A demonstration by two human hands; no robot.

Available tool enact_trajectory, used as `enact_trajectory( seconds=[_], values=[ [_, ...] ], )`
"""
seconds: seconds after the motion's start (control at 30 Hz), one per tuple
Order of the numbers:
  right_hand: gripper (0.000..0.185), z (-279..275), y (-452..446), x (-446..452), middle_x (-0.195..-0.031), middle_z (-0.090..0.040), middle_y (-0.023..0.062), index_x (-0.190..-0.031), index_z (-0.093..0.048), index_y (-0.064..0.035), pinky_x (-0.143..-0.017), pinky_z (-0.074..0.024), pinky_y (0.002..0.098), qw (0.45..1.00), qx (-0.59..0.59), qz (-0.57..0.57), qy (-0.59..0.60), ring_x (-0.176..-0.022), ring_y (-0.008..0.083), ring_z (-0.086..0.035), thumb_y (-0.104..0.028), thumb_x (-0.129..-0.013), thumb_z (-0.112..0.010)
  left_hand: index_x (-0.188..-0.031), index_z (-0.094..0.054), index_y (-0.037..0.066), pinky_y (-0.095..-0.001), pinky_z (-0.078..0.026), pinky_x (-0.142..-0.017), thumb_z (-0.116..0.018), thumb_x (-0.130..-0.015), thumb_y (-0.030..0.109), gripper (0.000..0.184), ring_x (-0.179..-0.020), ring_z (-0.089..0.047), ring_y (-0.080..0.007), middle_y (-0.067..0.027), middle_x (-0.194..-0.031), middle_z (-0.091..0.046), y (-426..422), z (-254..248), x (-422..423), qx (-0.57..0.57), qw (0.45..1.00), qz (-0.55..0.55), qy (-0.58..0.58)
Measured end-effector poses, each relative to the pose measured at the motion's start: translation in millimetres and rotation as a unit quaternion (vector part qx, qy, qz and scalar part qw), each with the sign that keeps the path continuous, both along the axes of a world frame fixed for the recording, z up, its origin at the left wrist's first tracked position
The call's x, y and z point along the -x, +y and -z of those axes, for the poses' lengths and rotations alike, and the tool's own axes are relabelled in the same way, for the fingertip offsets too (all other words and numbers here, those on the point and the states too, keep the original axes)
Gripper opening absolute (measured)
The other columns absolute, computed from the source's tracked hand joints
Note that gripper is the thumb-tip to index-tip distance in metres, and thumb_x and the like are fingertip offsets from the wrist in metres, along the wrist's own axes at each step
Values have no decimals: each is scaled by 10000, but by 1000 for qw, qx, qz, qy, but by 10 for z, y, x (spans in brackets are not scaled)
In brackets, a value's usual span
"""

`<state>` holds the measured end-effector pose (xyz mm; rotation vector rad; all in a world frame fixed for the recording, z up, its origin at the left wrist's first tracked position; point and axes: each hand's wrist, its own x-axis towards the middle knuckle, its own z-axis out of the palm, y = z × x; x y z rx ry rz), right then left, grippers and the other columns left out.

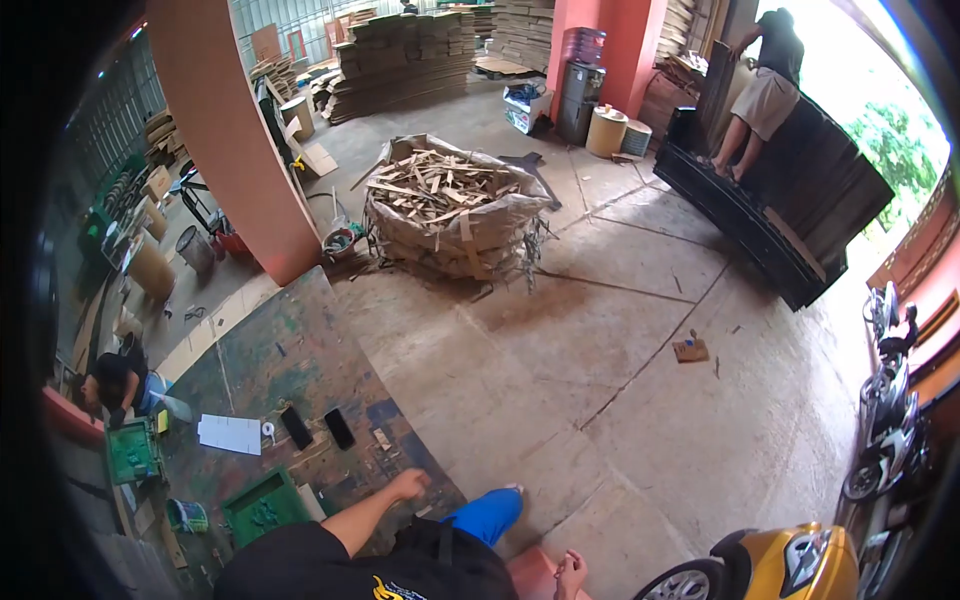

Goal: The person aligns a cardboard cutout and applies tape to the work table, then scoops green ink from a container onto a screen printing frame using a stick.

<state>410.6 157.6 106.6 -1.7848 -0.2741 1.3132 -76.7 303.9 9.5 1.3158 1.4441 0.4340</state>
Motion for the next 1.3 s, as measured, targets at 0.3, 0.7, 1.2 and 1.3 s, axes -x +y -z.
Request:
enact_trajectory(
  seconds=[0.3, 0.7, 1.2, 1.3],
  values=[
    [526, 49, 2293, -282, -1390, -556, 234, -1500, -425, -63, -1037, -460, 438, 857, -40, -397, -327, -1273, 341, -542, -286, -1029, -501, -1055, -773, 94, -409, -587, -731, -738, -824, 145, 239, -788, -721, -264, -105, -930, -768, -122, 498, -241, 259, 965, -17, 36],
    [200, -458, 5843, 758, -833, -653, 76, -1052, -714, -15, -724, -517, 318, 838, -188, -402, -318, -768, 173, -616, -148, -925, -637, -1184, -645, 65, -344, -568, -616, -597, -897, 29, 293, -736, -700, -199, -121, -905, -716, 2229, 39, -35, 169, 801, -559, -134],
    [220, -230, 9755, 4184, -883, -702, 150, -1085, -720, -39, -738, -560, 371, 588, -280, -743, -154, -781, 253, -687, -148, -898, -681, -1334, -545, 107, -388, -593, -650, -621, -919, 36, 428, -793, -708, -252, -161, -1043, -683, 3884, -58, 696, 259, 662, -684, -163],
    [241, -281, 10207, 5271, -903, -712, 157, -1089, -722, -41, -752, -568, 373, 557, -284, -770, -125, -790, 269, -695, -172, -888, -699, -1360, -540, 113, -387, -599, -691, -705, -884, 107, 505, -863, -723, -274, -175, -1095, -701, 4245, 84, 1177, 294, 666, -673, -129]
  ],
)
